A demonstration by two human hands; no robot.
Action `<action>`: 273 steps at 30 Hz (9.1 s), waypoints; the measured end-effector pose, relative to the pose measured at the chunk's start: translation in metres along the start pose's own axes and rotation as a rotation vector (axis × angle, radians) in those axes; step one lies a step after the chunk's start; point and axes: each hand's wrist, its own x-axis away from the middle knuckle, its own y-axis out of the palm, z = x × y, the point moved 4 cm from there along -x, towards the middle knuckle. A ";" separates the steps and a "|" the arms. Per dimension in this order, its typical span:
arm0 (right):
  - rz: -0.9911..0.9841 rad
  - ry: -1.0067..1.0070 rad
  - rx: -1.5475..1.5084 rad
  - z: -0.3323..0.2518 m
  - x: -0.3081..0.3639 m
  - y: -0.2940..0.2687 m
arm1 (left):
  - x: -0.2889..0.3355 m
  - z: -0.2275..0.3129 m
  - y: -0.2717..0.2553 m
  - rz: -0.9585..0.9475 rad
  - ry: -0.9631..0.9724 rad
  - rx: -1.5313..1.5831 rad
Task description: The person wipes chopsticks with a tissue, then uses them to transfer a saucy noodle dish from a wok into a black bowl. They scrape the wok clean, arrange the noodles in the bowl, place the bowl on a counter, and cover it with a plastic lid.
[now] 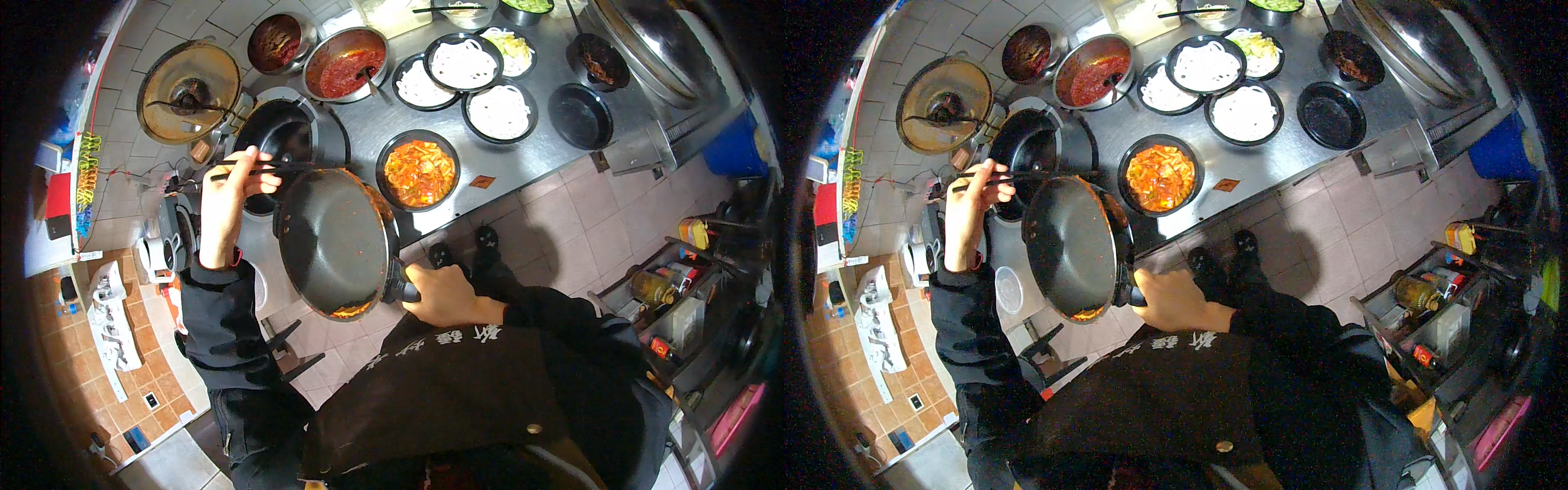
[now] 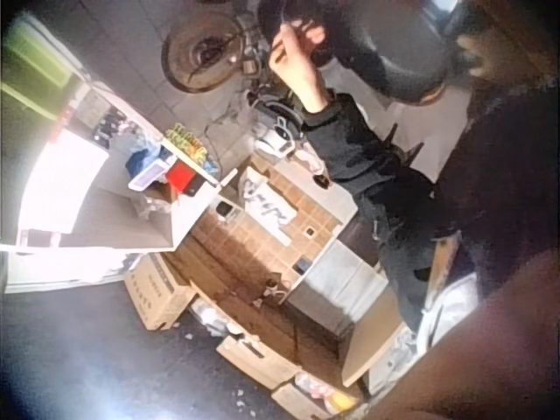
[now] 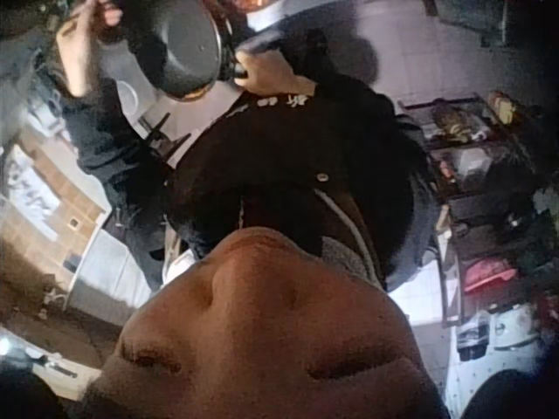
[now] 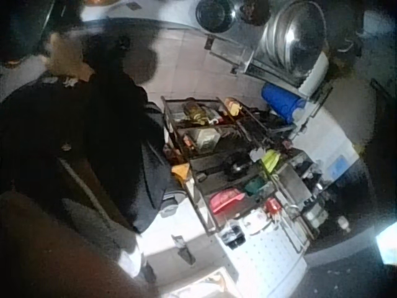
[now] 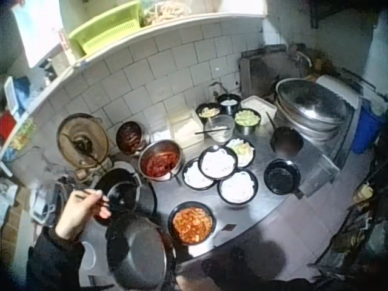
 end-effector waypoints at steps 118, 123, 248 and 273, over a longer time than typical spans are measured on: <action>0.197 0.478 -1.374 0.169 -0.040 0.000 | -0.007 -0.146 -0.085 0.320 -0.033 0.397; 0.143 0.344 -1.478 0.172 -0.059 -0.001 | 0.003 -0.151 -0.084 0.314 -0.050 0.310; 0.266 0.479 -1.436 0.130 -0.146 0.028 | -0.022 -0.127 -0.116 0.005 0.118 0.283; 0.303 0.469 -1.447 0.123 -0.142 0.027 | 0.002 -0.110 -0.063 -0.095 0.235 0.178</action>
